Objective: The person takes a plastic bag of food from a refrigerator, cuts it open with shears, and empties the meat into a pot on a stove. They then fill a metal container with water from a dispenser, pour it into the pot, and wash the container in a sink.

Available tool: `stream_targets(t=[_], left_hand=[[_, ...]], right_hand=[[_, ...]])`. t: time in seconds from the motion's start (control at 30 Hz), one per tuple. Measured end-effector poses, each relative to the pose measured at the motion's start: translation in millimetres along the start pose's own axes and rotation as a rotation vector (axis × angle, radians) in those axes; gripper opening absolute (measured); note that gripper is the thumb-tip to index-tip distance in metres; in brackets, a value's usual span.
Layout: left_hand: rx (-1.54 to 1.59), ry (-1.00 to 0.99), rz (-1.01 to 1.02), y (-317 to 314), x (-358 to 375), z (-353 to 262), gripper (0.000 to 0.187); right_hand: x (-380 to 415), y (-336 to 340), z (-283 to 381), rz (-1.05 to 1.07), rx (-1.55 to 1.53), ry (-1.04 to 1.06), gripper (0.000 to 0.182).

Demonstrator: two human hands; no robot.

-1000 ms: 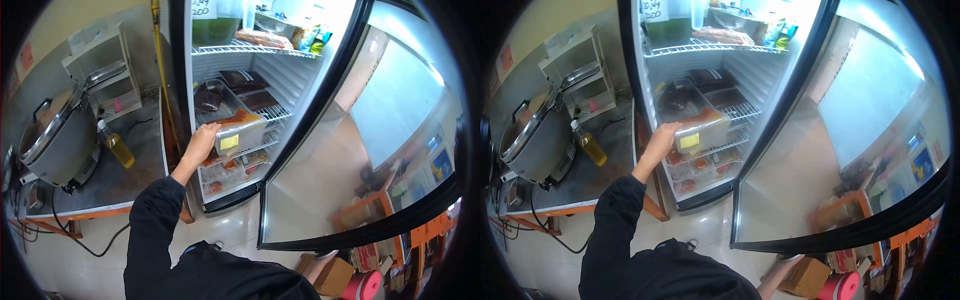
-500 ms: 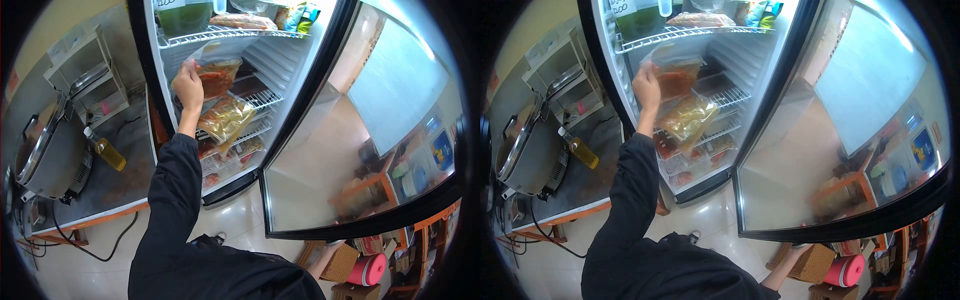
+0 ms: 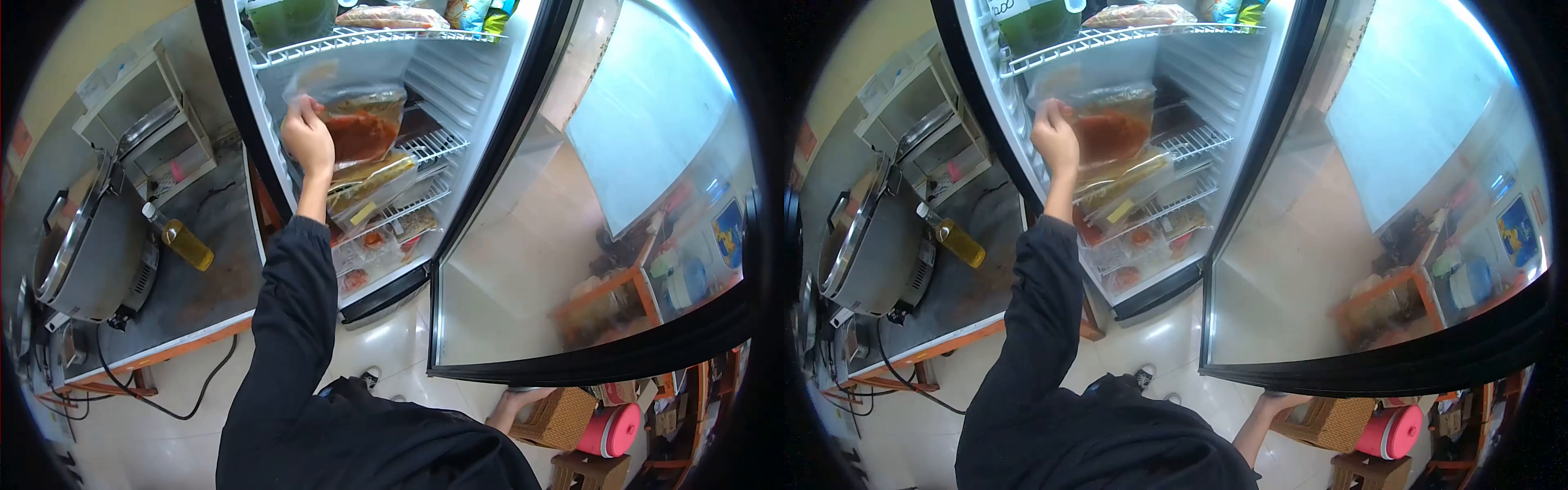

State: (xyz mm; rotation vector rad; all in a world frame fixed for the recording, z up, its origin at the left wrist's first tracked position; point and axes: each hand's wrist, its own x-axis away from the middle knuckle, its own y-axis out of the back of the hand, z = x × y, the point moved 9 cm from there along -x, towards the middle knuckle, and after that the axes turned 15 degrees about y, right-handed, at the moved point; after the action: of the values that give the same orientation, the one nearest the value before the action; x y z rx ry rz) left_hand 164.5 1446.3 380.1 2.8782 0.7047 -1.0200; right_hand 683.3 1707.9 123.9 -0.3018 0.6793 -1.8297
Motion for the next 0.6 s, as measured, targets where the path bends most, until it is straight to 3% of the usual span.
stream_targets(t=[0.03,0.17,0.27,0.37,0.47,0.5,0.6], left_hand=[[0.112,0.122,0.038,-3,-5,6,0.025],[0.089,-0.059,0.178,8,13,-52,0.023],[0.22,0.068,0.403,25,32,-76,0.022],[0.247,0.232,0.635,50,50,-81,0.022],[0.132,0.241,0.674,96,68,-73,0.023],[0.11,0.302,0.681,115,76,-68,0.022],[-0.005,0.424,0.636,176,110,-58,0.02]], right_hand=[[0,3,-4,0.037,0.02,0.02,0.038],[19,2,-7,-0.052,0.011,-0.066,0.037],[47,-3,-10,-0.088,0.019,-0.212,0.038],[48,8,-12,0.087,0.104,-0.043,0.038],[68,8,-2,0.054,0.232,-0.002,0.04],[61,29,-34,0.188,0.232,-0.031,0.041],[89,-8,-28,0.379,0.147,-0.168,0.037]])
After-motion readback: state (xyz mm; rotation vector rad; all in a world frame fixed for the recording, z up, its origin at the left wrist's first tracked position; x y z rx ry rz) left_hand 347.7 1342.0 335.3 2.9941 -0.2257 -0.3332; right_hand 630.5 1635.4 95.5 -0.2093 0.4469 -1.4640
